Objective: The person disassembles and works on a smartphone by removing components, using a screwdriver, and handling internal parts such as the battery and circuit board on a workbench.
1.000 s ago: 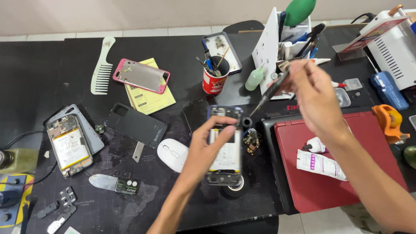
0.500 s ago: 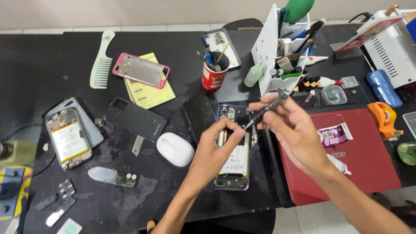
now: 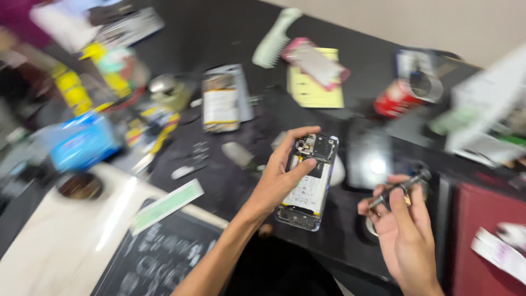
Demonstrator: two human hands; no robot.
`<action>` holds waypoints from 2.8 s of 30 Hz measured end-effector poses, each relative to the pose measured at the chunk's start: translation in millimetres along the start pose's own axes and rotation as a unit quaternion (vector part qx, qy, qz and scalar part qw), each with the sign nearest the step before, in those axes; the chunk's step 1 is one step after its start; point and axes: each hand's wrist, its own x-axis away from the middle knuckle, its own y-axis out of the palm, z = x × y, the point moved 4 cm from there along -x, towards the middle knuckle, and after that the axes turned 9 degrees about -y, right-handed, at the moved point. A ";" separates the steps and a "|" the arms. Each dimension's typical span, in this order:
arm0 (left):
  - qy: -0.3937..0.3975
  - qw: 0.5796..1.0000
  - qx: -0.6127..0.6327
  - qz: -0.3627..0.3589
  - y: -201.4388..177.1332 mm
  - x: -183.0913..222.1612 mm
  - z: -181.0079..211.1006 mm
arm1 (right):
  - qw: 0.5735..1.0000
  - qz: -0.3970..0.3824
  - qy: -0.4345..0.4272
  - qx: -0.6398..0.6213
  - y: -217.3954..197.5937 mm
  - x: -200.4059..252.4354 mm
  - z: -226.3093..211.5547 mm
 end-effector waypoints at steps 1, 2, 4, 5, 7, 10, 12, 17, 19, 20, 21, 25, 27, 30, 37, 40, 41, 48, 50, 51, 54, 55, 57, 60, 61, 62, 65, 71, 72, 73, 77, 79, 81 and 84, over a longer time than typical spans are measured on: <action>0.020 0.999 -0.021 0.035 -23.0 14.7 5.3 | 1.000 -0.014 0.004 0.017 11.9 4.1 12.2; 0.036 0.996 -0.040 0.071 -44.6 32.2 10.0 | 0.999 -0.030 -0.005 0.036 23.1 7.1 21.5; 0.042 0.987 -0.054 0.147 -86.8 72.6 16.9 | 0.995 -0.062 -0.027 0.071 47.7 8.5 41.1; 0.035 0.981 -0.049 0.185 -106.9 95.0 19.0 | 0.993 -0.087 -0.017 0.079 60.5 8.5 50.1; 0.008 0.965 -0.023 0.262 -140.4 138.7 19.4 | 0.986 -0.136 0.002 0.098 84.2 10.1 61.1; -0.038 0.932 0.014 0.359 -177.7 198.6 15.3 | 0.958 -0.248 0.081 0.117 132.7 12.4 81.7; -0.051 0.912 -0.001 0.408 -196.6 226.1 11.7 | 0.872 -0.324 0.063 0.362 165.4 16.7 97.1; -0.018 0.898 0.021 0.439 -210.1 270.0 4.1 | 0.670 -0.487 -0.021 0.560 257.7 18.9 137.9; -0.010 0.896 0.019 0.444 -213.2 278.1 4.7 | 0.609 -0.508 -0.010 0.609 279.5 15.4 149.6; -0.006 0.895 0.021 0.446 -214.1 282.7 4.2 | 0.610 -0.534 -0.031 0.585 289.6 15.0 152.9; -0.002 0.894 0.023 0.448 -215.5 286.9 3.8 | 0.610 -0.559 -0.051 0.559 298.5 13.9 156.5; -0.003 0.885 0.037 0.465 -222.1 301.1 3.7 | 0.569 -0.615 -0.082 0.539 314.7 5.1 170.5; 0.003 0.879 0.034 0.476 -225.5 303.2 6.6 | 0.540 -0.641 -0.085 0.539 318.4 -1.0 177.2; 0.025 0.883 0.055 0.466 -224.4 305.4 6.3 | 0.507 -0.681 -0.094 0.519 315.6 -10.7 182.5; -0.011 0.882 0.019 0.471 -223.9 300.2 2.3 | 0.467 -0.668 -0.035 0.578 307.5 -34.4 169.5; -0.010 0.886 -0.026 0.464 -218.5 292.6 0.1 | 0.518 -0.628 -0.033 0.579 306.5 -39.4 151.7; -0.008 0.885 -0.041 0.464 -216.5 290.2 -0.4 | 0.509 -0.615 -0.015 0.602 305.3 -39.4 151.4; -0.025 0.886 -0.042 0.462 -210.0 285.6 2.2 | 0.674 -0.647 -0.029 0.356 311.2 -23.3 154.9; -0.028 0.886 -0.070 0.458 -207.4 288.2 6.5 | 0.658 -0.661 -0.057 0.356 308.8 -20.5 157.9; -0.031 0.886 -0.083 0.455 -205.6 288.8 8.3 | 0.642 -0.667 -0.075 0.372 307.7 -18.2 160.8; -0.087 0.897 -0.023 0.433 -203.7 284.3 6.2 | 0.595 -0.661 -0.077 0.452 308.3 -15.0 173.3; -0.084 0.903 -0.005 0.421 -201.3 282.2 5.6 | 0.579 -0.653 -0.067 0.483 307.6 -15.2 176.5; -0.082 0.914 0.035 0.396 -193.8 278.3 0.3 | 0.584 -0.674 -0.125 0.435 310.4 -10.5 172.6; 0.003 0.931 0.019 0.365 -189.1 271.6 1.0 | 0.583 -0.670 -0.136 0.439 310.7 -12.5 165.3; -0.017 0.930 0.035 0.367 -189.7 272.5 -2.7 | 0.581 -0.663 -0.124 0.454 307.8 -11.9 162.9; -0.034 0.928 0.048 0.369 -193.4 273.6 -4.6 | 0.589 -0.646 -0.115 0.472 305.3 -12.3 159.7; -0.082 0.913 0.045 0.398 -207.0 280.5 -8.4 | 0.594 -0.605 -0.075 0.525 289.0 -7.0 150.7; -0.057 0.879 -0.014 0.473 -218.9 291.7 2.6 | 0.566 -0.568 -0.102 0.589 275.6 -5.9 155.0; -0.043 0.875 -0.043 0.480 -218.5 291.2 6.5 | 0.555 -0.581 -0.124 0.583 278.0 -5.6 155.5; -0.027 0.872 -0.078 0.482 -217.2 289.5 10.4 | 0.544 -0.593 -0.146 0.576 280.9 -5.2 155.9; -0.027 0.846 -0.175 0.502 -210.8 288.9 15.6 | 0.546 -0.631 -0.119 0.538 292.6 -5.1 164.7; -0.045 0.841 -0.167 0.513 -209.1 288.7 14.2 | 0.534 -0.647 -0.133 0.528 299.7 -4.6 166.6; -0.051 0.845 -0.120 0.518 -207.1 287.5 11.8 | 0.525 -0.659 -0.118 0.525 305.0 -5.2 167.6; -0.111 0.840 -0.035 0.530 -199.5 282.7 2.2 | 0.476 -0.663 -0.087 0.571 309.4 -4.5 171.8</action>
